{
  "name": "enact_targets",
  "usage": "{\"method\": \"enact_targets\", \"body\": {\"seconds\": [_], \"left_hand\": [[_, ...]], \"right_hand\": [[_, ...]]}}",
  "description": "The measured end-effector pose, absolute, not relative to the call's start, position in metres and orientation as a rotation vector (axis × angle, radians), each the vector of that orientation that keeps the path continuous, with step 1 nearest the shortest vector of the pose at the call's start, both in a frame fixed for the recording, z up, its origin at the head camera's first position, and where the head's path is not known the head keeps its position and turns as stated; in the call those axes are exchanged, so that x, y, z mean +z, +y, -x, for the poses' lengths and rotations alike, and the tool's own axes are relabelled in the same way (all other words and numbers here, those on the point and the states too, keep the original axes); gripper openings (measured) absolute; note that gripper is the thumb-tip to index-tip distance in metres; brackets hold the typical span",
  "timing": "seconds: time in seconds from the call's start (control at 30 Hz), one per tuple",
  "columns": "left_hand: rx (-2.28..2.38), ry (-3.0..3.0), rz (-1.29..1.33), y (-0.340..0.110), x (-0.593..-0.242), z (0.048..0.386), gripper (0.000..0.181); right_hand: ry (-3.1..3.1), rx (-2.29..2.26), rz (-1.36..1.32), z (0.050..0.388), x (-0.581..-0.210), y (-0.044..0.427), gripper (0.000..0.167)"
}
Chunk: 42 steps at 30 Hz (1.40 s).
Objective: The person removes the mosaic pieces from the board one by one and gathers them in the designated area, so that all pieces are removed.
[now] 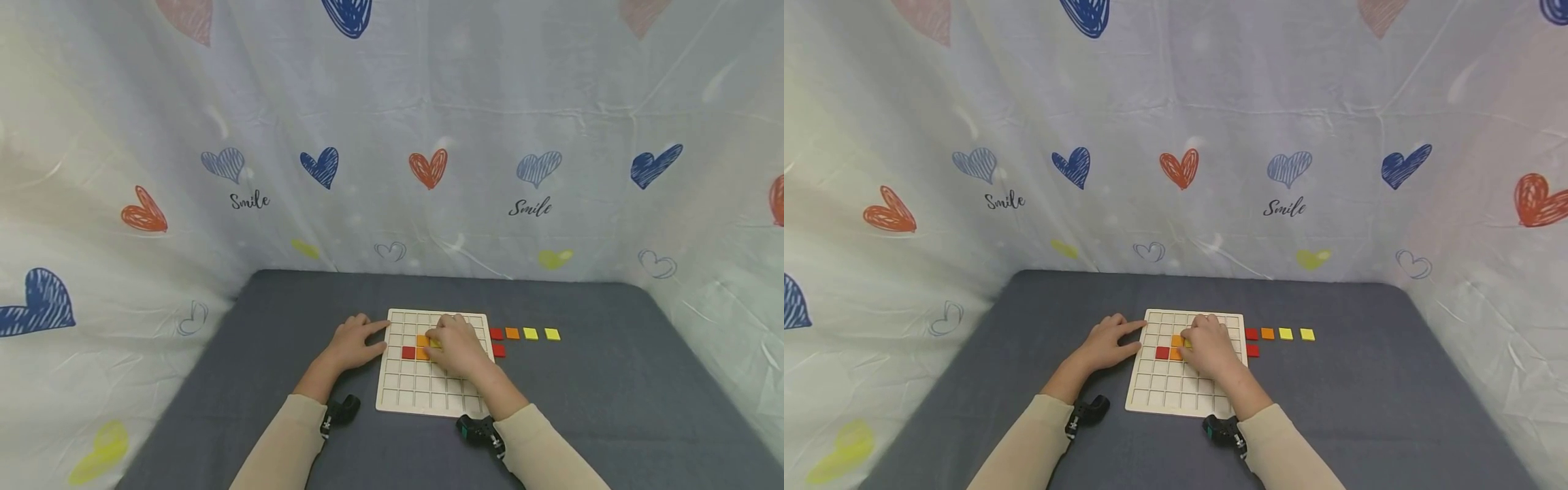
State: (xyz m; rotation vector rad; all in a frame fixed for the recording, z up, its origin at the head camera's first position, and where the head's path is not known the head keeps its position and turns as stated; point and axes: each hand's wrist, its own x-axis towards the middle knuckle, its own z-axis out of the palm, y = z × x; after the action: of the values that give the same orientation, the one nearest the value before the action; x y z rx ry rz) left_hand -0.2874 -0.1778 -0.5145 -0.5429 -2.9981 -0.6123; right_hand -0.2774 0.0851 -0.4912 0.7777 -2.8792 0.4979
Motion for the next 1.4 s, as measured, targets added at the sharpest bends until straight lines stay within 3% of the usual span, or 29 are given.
{"method": "enact_targets", "body": {"seconds": [0.67, 1.4], "left_hand": [[-0.614, -2.984, 0.553, -0.177, -0.513, 0.286, 0.051], [-0.620, -2.969, 0.566, -0.177, -0.512, 0.284, 0.050]], "right_hand": [[-2.720, 0.648, -0.675, 0.277, -0.485, 0.083, 0.024], [-2.637, 1.093, -0.489, 0.284, -0.429, 0.155, 0.032]]}}
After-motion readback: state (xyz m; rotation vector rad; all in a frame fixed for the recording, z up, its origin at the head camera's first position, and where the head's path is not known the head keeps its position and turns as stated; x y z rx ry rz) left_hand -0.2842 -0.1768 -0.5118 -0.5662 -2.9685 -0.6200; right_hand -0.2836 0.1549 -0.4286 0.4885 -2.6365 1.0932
